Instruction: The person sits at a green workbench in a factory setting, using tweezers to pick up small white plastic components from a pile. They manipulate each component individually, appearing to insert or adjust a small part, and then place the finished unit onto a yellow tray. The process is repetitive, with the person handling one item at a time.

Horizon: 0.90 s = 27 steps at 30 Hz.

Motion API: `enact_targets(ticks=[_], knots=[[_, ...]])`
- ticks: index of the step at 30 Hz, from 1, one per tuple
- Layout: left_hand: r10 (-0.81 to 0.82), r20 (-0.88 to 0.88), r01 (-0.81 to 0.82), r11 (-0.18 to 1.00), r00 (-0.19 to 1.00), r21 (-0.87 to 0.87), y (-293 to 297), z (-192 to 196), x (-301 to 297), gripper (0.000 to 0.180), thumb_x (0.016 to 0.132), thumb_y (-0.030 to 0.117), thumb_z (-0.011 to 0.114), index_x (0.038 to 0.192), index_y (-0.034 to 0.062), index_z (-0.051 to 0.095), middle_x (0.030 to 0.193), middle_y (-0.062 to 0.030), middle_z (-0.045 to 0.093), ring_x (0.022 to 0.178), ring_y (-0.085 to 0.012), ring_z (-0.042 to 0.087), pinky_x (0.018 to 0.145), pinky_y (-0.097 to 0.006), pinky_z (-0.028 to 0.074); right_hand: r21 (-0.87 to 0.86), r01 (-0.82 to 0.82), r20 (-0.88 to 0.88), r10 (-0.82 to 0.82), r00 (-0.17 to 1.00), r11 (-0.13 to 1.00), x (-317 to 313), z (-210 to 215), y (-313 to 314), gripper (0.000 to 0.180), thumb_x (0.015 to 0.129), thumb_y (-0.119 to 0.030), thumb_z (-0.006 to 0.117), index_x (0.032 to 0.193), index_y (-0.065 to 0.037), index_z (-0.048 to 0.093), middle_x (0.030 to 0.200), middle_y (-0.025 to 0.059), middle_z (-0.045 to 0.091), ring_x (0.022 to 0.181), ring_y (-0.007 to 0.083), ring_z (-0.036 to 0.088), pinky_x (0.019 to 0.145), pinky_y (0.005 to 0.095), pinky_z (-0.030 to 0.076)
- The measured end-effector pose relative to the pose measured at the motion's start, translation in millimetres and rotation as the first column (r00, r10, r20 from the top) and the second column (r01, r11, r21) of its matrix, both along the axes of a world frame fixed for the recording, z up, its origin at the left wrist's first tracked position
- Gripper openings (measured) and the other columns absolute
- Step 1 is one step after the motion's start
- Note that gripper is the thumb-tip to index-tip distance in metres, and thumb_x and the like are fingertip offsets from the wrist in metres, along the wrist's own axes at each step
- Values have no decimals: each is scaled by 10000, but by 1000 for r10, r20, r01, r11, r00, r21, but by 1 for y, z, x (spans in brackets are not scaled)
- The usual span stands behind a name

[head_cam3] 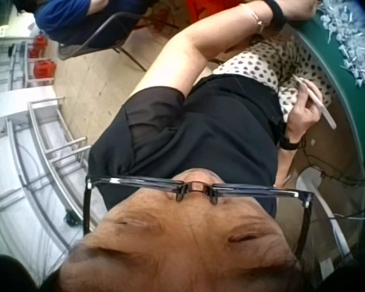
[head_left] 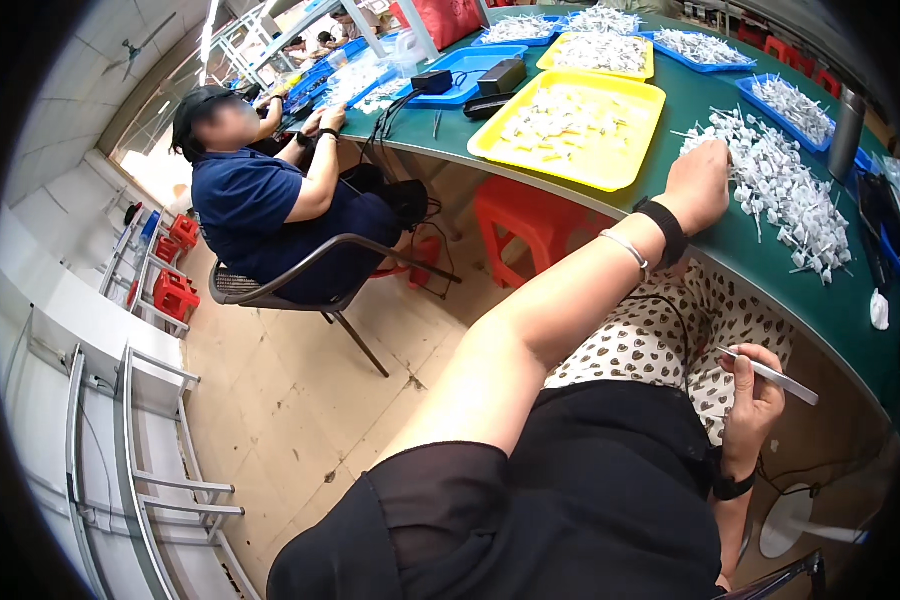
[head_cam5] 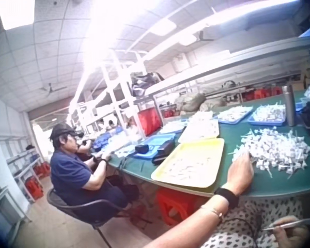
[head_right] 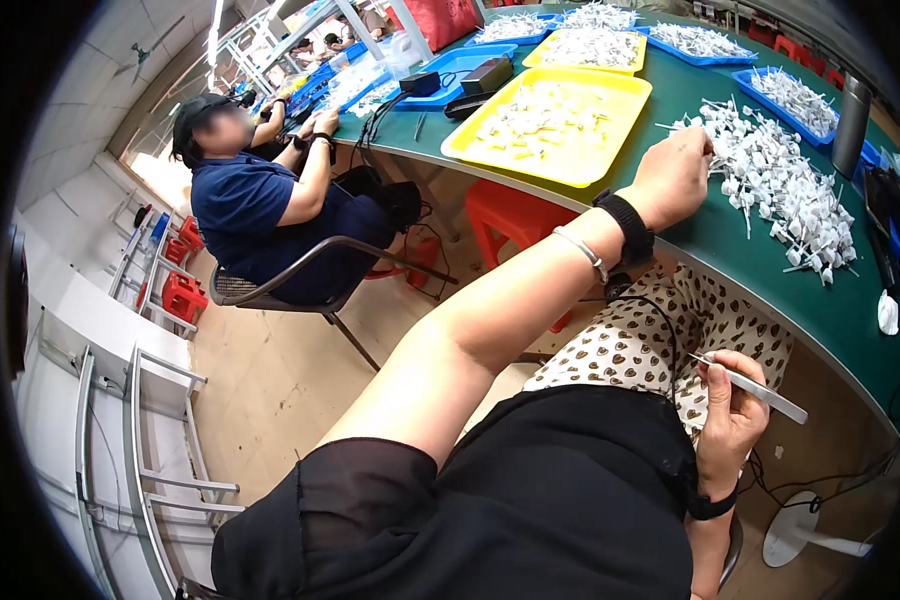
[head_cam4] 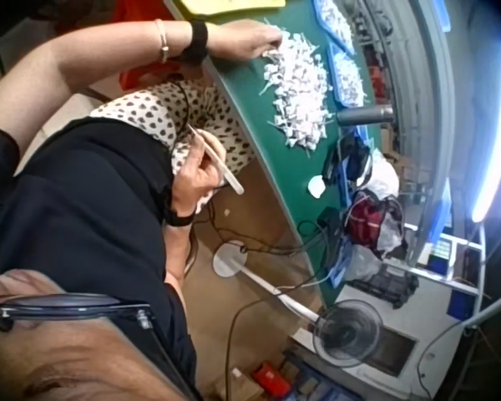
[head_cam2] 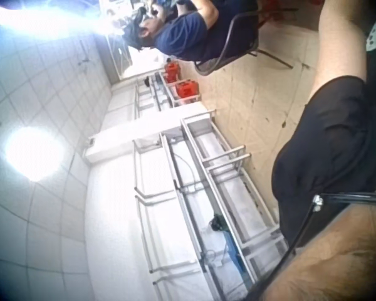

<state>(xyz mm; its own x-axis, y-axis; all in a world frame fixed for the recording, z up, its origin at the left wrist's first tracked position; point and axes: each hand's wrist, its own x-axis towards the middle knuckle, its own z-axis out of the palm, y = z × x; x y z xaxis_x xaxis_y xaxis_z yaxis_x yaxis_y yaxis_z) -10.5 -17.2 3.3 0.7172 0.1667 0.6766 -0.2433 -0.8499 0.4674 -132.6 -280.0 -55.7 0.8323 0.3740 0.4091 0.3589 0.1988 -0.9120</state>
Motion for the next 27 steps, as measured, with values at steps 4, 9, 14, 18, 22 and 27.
enact_targets(ticks=[4,9,14,18,22,27], knots=[[-229,102,250,851,968,-461,-21,3,-38,148,947,116,678,1009,-11,637,857,-128,684,772,-239,650,701,-368,522,48,44,-25,-43,999,998,2,-1,0,161,1034,-90,621,1139,32,631,1026,83,676,917,145,673,854,281,565],[-442,-18,238,517,897,-822,-69,-27,-150,147,998,86,669,1125,15,690,976,0,697,821,-54,603,715,-229,506,223,-8,-141,40,989,975,3,8,6,171,1039,-87,602,1148,45,610,1070,135,699,970,194,712,890,321,603],[-568,41,214,241,822,-947,-87,-73,-181,153,989,86,694,1134,36,692,1016,2,701,883,-60,620,779,-232,513,226,-47,-178,88,980,973,1,2,9,172,1030,-67,609,1160,46,610,1070,135,705,989,193,713,923,321,596],[-587,-34,181,304,809,-935,-87,-80,-181,120,994,107,693,1080,24,706,983,1,702,877,-59,620,769,-229,512,142,-64,-148,85,985,988,-4,6,8,178,1023,-54,620,1165,53,616,1063,129,707,993,192,712,939,315,583],[-539,-87,239,505,838,-829,-88,-85,-184,119,985,109,701,1057,17,723,974,-3,708,871,-70,628,757,-233,514,35,-11,-68,14,998,999,-7,2,11,128,998,-41,658,1106,28,670,1019,91,716,899,148,694,813,271,556],[-493,11,330,566,870,-756,-94,-100,-181,102,985,89,691,1045,14,725,1008,-31,698,892,-109,644,770,-254,525,-129,89,145,-70,987,988,-8,0,12,87,966,-33,694,1037,15,707,936,70,712,801,126,659,706,252,515]])
